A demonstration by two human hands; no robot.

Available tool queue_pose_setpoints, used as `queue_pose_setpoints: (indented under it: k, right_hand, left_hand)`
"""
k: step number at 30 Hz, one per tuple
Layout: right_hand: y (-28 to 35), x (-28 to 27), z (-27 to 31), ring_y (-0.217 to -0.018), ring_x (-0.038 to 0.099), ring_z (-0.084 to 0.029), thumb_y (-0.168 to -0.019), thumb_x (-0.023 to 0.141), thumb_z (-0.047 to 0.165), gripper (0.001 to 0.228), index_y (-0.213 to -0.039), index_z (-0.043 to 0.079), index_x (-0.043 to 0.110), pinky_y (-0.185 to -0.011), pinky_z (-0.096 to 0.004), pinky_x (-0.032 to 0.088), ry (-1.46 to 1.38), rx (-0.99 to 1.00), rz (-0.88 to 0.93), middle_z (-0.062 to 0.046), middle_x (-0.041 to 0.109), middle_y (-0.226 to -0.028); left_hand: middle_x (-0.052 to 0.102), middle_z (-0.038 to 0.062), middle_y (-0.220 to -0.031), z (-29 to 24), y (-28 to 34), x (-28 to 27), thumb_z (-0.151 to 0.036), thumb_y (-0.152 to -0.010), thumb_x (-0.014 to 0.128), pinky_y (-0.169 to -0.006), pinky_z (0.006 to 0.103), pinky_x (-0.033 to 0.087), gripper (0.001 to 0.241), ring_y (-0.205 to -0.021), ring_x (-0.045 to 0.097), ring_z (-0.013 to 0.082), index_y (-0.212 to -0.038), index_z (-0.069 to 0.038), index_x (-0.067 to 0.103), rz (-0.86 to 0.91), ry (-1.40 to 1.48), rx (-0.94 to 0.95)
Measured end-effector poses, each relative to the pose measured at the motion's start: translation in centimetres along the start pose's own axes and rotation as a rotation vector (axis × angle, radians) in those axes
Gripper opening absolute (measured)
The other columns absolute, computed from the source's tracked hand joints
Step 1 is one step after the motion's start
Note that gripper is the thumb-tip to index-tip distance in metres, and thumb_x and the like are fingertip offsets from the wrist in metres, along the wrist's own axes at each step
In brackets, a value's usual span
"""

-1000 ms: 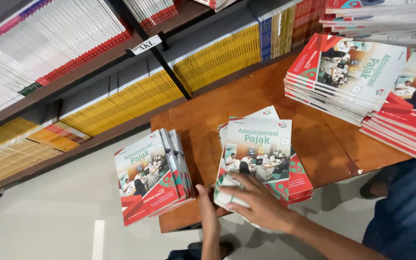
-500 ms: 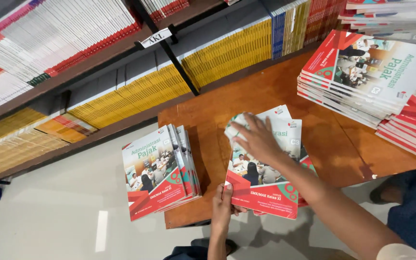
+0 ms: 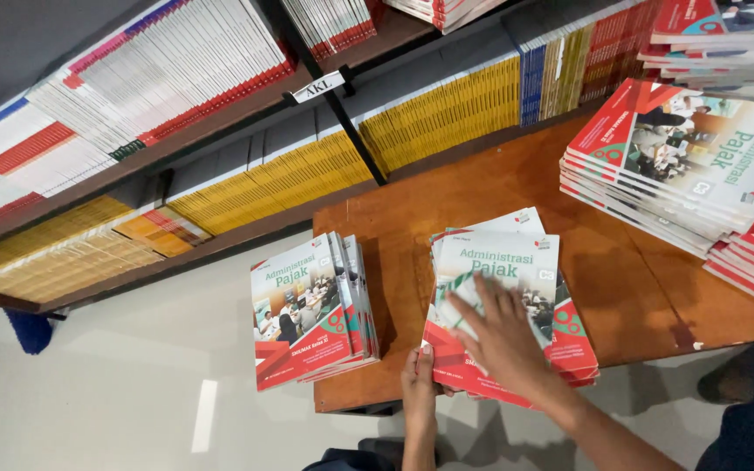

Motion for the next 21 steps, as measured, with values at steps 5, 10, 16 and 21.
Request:
queue_pose_setpoints:
  k: [5, 10, 16, 21]
  right_hand:
    - [3.1, -1.4, 2.6, -0.138, 0.042, -0.038, -0.094, 0.063, 0.049, 0.059, -0.148, 0.031, 0.051, -0.113, -0.06, 0.031, -0.022, -0.108, -0.034, -0.014, 0.038, -0.159]
    - [0.8, -2.2, -2.1, -0.143, 0.041, -0.04, -0.095, 0.058, 0.054, 0.059, -0.149, 0.031, 0.05, -0.115, -0.066, 0.03, -0.039, -0.07, -0.017, -0.016, 0.037, -0.161]
    - [-1.4, -2.1, -5.0, -0.14, 0.047, -0.041, -0.094, 0.056, 0.054, 0.06, -0.149, 0.03, 0.051, -0.111, -0.065, 0.037, 0.065, 0.02, -0.111, -0.019, 0.044, -0.158]
    - [-1.8, -3.1, -7.7, -0.128, 0.054, -0.046, -0.096, 0.062, 0.045, 0.055, -0.147, 0.026, 0.057, -0.104, -0.062, 0.039, 0.031, 0.132, -0.297, -0.022, 0.05, -0.153]
  left_hand:
    - [0.067, 0.013, -0.067, 0.2, 3.0, 0.0, -0.035, -0.095, 0.066, -0.041, 0.0278, 0.045, 0.032, -0.045, 0.06, 0.0185, -0.107, -0.005, 0.066, -0.058, 0.159, -0.051]
    - [0.078, 0.016, -0.091, 0.6, 6.3, 0.9, -0.025, -0.089, 0.074, -0.049, 0.0259, 0.046, 0.039, -0.057, 0.072, 0.0256, -0.123, -0.008, 0.065, -0.09, 0.23, -0.13]
    - [0.083, 0.018, -0.099, -2.9, 9.7, 4.3, -0.031, -0.085, 0.076, -0.045, 0.0248, 0.055, 0.054, -0.059, 0.08, 0.0255, -0.133, -0.014, 0.056, -0.178, -0.038, -0.146]
    - [0.082, 0.026, -0.1, -6.1, 10.2, 3.1, -0.021, -0.085, 0.073, -0.042, 0.0311, 0.062, 0.05, -0.052, 0.077, 0.0307, -0.13, -0.003, 0.061, -0.206, -0.028, 0.003]
Point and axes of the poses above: each hand's wrist, its own y-axis away from the middle knuckle, its own x-axis out of the palm, z = x × y, the point moved 4 cm from there along -y, towards the middle knuckle
